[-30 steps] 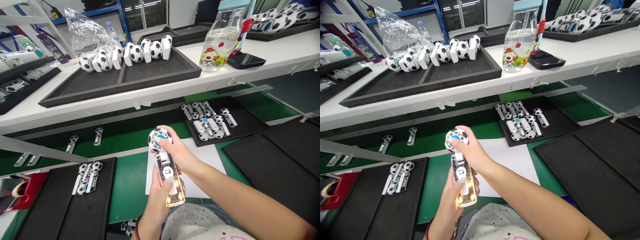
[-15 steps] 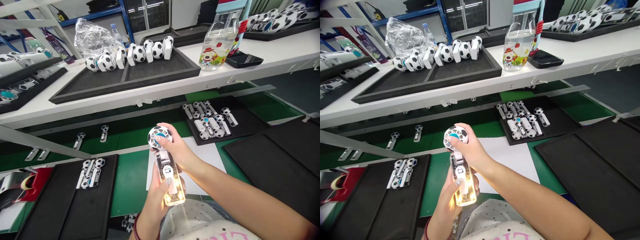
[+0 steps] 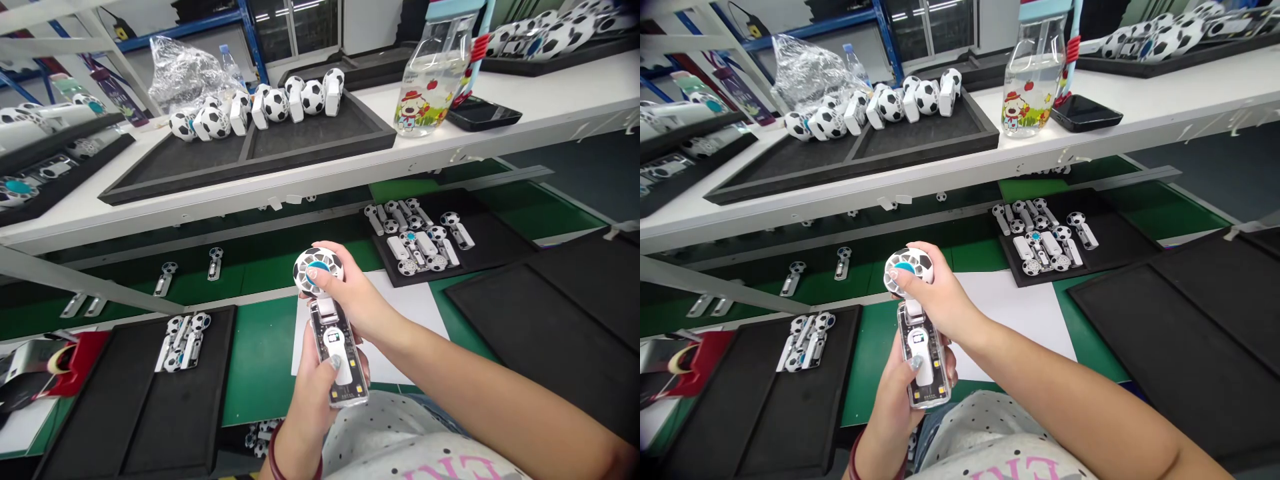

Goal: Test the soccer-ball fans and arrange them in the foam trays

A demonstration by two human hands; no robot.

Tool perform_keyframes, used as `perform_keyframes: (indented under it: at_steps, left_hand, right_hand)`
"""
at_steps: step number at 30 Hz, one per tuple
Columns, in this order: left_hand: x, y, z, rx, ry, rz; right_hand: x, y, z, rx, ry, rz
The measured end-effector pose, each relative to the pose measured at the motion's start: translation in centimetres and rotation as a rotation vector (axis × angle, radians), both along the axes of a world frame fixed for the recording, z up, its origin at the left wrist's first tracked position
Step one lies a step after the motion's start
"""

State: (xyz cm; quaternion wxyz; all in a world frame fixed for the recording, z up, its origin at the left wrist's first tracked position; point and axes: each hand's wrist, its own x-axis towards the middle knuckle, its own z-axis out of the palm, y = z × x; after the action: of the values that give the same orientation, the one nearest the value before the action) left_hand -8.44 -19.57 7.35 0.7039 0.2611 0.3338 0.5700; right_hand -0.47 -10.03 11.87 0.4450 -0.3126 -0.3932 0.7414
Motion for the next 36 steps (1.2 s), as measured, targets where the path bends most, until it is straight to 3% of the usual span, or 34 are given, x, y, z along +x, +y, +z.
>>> perform_keyframes:
  at_steps: [10, 18, 29, 36]
  left_hand:
    - [0.7, -0.1, 0.3, 0.04, 0.013, -0.01]
    - [1.6, 0.3, 0.7, 0.047, 0.029, -0.052]
    - [4.5, 3.0, -1.7, 0.009, -0.037, -0.209]
    - [6.1, 4.1, -1.4, -0.034, -0.005, -0.289]
  right_hand:
    - [1.6, -0.1, 0.0, -0.168, 0.052, 0.135]
    - [3.5, 0.6, -1.2, -0.241, -0.002, 0.5]
    - [7.5, 1.8, -3.9, -0.345, 0.008, 0.387]
    - [9.7, 2.4, -4.9, -0.372, 0.052, 0.35]
